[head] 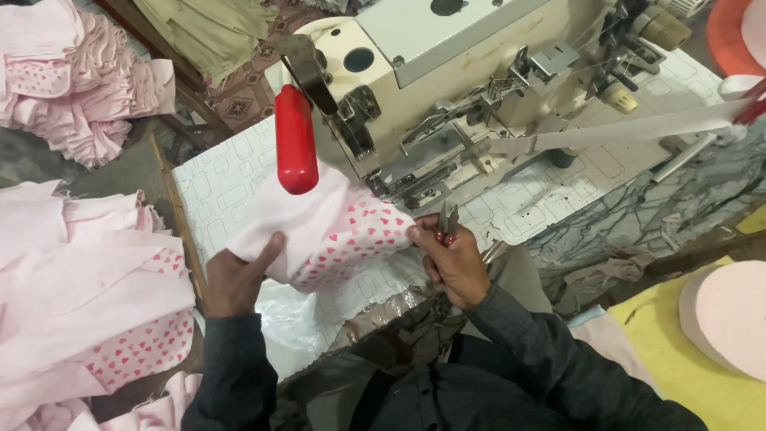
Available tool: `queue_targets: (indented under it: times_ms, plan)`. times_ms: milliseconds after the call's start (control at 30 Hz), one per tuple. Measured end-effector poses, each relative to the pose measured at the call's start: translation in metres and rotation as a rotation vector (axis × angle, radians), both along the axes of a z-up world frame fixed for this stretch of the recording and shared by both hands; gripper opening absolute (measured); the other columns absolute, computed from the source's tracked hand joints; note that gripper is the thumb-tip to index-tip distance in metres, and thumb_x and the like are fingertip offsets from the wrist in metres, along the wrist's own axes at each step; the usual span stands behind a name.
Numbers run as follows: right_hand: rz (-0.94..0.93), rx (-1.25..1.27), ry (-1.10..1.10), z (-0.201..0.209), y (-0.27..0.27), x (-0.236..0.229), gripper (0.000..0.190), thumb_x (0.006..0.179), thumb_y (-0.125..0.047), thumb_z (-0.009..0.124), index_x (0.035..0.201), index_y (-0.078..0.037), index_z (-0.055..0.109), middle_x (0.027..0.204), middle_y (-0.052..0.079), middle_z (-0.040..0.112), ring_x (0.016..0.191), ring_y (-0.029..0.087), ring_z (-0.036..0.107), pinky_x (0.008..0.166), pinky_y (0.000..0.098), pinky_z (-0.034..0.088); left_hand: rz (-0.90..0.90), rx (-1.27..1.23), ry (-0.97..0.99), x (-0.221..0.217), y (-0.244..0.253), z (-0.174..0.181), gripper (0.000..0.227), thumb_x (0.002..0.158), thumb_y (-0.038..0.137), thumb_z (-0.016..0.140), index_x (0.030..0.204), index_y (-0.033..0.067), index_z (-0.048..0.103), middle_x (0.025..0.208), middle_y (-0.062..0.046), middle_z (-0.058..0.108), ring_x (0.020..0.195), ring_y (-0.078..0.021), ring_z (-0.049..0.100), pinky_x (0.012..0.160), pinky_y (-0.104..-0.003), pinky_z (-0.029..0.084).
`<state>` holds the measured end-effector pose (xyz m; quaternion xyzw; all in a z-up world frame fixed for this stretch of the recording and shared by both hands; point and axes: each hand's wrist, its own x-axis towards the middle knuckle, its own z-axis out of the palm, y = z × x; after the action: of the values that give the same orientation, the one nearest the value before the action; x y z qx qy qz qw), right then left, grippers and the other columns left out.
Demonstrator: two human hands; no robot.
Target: Trimming excess threads or fabric from pink baby garments using small scissors at a sewing workstation.
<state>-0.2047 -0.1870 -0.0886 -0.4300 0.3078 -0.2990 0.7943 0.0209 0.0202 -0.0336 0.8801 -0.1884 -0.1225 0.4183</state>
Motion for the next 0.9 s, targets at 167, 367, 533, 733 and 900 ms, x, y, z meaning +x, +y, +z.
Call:
queue_targets:
  times_ms: [167,367,533,733,900]
  plan:
    - [0.051,0.012,-0.042,0.021,0.028,0.007,0.025,0.084,-0.008,0.087,0.094,0.006,0.067,0.057,0.008,0.055,0.035,0.01,0.051,0.03,0.0198,0.036,0.205,-0.261,-0.694,-0.048,0.0,-0.006,0.054,0.088,0.004,0.091,0.133,-0.0042,0.063,0.11,-0.016,0.062,0.101,-0.0337,0.065,0.075,-0.04,0.062]
    - [0.133,0.152,0.001,-0.021,0.052,0.001,0.025,0.08,-0.003,0.089,0.087,0.01,0.069,0.059,0.015,0.062,0.042,0.02,0.061,0.034,0.034,0.052,-0.752,-0.014,-1.052,-0.07,-0.07,0.002,0.043,0.098,0.035,0.064,0.137,0.0198,0.066,0.118,-0.008,0.066,0.115,-0.0336,0.061,0.101,-0.054,0.043]
    - [0.102,0.183,-0.145,-0.006,0.054,-0.004,0.028,0.088,-0.003,0.083,0.069,0.001,0.063,0.052,0.002,0.047,0.034,0.007,0.043,0.027,0.0197,0.033,-0.859,0.106,-0.992,-0.06,-0.085,0.002,0.046,0.1,0.048,0.06,0.14,0.026,0.066,0.119,-0.012,0.062,0.112,-0.0373,0.061,0.1,-0.057,0.045]
    - [0.101,0.171,-0.137,-0.019,0.047,0.009,0.023,0.089,-0.004,0.082,0.079,0.003,0.063,0.058,0.002,0.047,0.043,0.013,0.052,0.025,0.0216,0.036,-0.869,0.255,-1.02,-0.048,-0.083,0.017,0.05,0.101,0.056,0.05,0.148,0.0409,0.055,0.129,-0.012,0.057,0.125,-0.0387,0.056,0.107,-0.06,0.04]
    - [0.113,0.125,-0.089,0.011,0.041,0.0,0.019,0.094,-0.009,0.078,0.093,0.005,0.065,0.061,0.001,0.05,0.043,0.009,0.05,0.027,0.0172,0.033,-0.872,0.385,-1.112,-0.046,-0.081,0.023,0.067,0.091,0.079,0.04,0.152,0.0504,0.045,0.128,-0.012,0.054,0.123,-0.0358,0.053,0.1,-0.057,0.04]
